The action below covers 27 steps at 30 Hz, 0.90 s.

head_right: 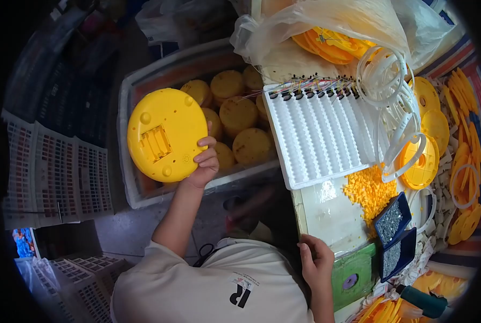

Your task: Assembling yellow plastic toy components by inserting small screws and using a pneumatic screwdriver.

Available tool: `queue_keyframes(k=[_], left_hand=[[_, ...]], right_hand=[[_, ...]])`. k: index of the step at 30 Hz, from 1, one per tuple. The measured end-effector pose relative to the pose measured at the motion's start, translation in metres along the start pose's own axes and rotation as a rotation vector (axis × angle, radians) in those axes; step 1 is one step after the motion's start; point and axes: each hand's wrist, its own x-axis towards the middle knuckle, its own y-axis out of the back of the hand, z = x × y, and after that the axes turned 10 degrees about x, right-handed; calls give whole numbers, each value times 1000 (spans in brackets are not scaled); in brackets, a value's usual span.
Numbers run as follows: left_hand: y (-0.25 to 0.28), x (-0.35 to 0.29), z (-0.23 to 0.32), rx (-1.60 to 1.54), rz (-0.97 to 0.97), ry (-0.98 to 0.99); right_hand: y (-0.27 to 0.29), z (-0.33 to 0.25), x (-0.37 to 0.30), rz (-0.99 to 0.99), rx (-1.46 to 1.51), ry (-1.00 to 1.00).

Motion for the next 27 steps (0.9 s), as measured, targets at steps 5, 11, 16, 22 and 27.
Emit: queue_keyframes(k=[5,11,16,22,27], left_hand=[[-7,19,-13,-82,-88,107],[5,22,-8,-124,-63,129],[15,20,6,-125,-37,122],[66,-2,67,937,1011,26],[73,-17,146,2395,1070,485]], right_hand=[[-7,-3,1,44,-16,-8],[-16,-4,5,125,-48,16],[-18,0,11,178,-149,45],[-32,-14,20,244,-357,45],[-41,-14,23,291,-430,72]])
